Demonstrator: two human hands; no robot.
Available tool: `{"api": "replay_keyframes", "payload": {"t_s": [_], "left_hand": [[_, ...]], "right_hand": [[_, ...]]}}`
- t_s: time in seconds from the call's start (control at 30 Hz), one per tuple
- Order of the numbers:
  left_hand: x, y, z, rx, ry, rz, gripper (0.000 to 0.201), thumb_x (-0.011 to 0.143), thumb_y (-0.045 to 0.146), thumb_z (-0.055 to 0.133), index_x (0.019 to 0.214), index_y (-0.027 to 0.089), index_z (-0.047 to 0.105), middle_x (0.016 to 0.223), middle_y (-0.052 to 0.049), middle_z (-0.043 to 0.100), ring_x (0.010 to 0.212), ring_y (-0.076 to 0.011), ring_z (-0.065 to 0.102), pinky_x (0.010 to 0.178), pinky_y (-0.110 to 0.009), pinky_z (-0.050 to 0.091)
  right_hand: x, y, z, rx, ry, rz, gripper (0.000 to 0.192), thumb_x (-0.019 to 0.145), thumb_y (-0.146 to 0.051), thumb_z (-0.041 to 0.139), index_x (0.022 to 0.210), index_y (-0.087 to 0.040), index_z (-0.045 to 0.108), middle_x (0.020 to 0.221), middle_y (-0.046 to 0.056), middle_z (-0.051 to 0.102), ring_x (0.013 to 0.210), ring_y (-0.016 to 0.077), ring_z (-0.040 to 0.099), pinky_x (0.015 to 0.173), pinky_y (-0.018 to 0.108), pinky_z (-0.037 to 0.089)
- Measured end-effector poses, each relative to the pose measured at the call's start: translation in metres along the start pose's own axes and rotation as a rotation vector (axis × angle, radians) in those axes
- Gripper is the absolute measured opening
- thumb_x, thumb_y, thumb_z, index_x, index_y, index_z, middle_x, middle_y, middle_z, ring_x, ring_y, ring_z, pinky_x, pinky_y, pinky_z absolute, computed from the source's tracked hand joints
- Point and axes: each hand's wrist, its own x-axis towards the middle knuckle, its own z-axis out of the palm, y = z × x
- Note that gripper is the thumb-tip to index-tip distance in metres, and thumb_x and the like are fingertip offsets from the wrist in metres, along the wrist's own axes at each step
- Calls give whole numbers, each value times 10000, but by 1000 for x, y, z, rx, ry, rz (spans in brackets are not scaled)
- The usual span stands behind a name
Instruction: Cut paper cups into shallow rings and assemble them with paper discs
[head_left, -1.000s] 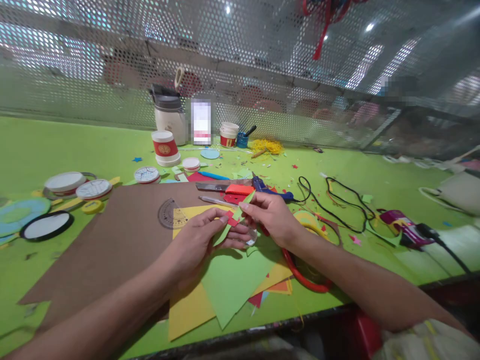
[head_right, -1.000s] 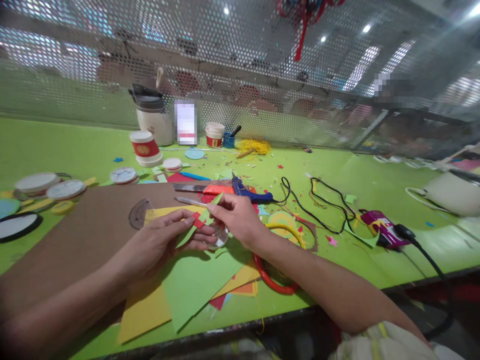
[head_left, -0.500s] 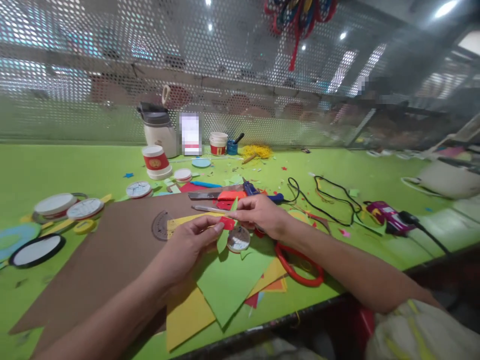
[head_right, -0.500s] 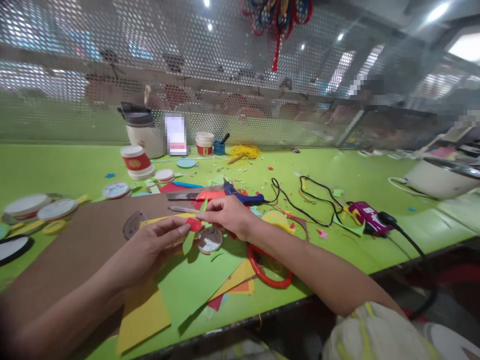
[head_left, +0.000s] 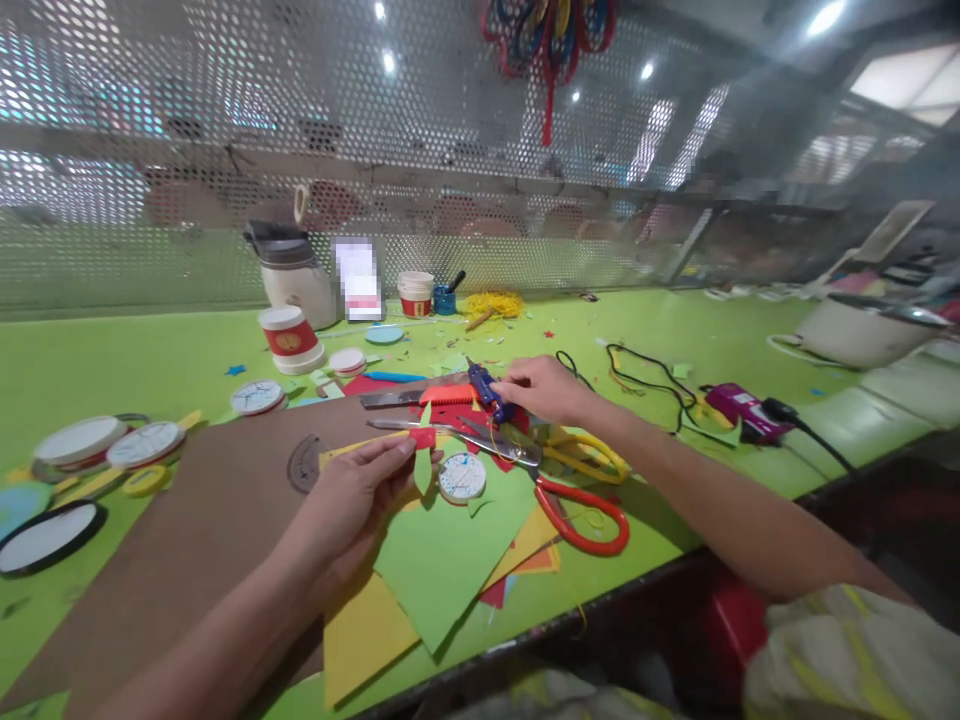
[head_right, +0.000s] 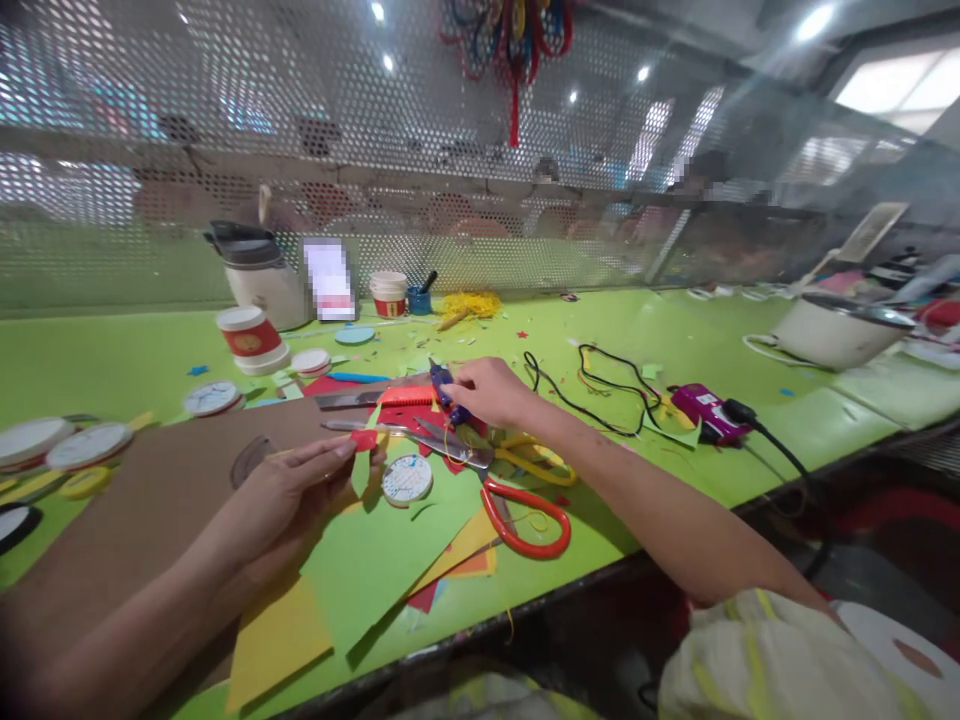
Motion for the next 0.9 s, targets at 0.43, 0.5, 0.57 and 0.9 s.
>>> {"api": "replay_keyframes", "payload": {"t_s": [0.43, 0.5, 0.57, 0.9], "left_hand": [[2, 3, -3, 3, 74, 74, 237, 632, 254, 846, 820, 127, 779, 820, -70, 752, 695, -126, 625, 620, -189, 505], [0, 5, 0, 15, 60, 70, 214, 633, 257, 839, 793, 127, 780, 805, -79, 751, 694, -139, 622, 601, -198, 496], [-2, 7, 2, 33, 57, 84, 168, 643, 249, 829, 754, 132, 781, 731, -66, 732, 653, -132, 598, 567, -194, 478], [2, 2, -3, -34, 83, 97, 150, 676, 223, 813, 776, 116, 783, 733, -63, 713, 627, -96, 549, 606, -185, 471]], "right_hand": [[-26, 17, -20, -570, -13, -166, 208, 936, -294, 594, 1090, -163, 638, 1134, 72, 646, 1040, 229, 617, 903, 461, 502], [-15, 23, -15, -613, -37, -183, 258, 934, -309, 596, 1153, -174, 615, 1222, 87, 613, 1086, 243, 600, 924, 478, 492], [-4, 30, -9, -638, -73, -203, 286, 933, -317, 598, 1182, -175, 602, 1239, 91, 604, 1078, 244, 605, 910, 473, 504], [12, 47, 1, -448, 77, -189, 291, 928, -326, 605, 1174, -170, 599, 1218, 87, 606, 1050, 237, 613, 883, 460, 516]]}}
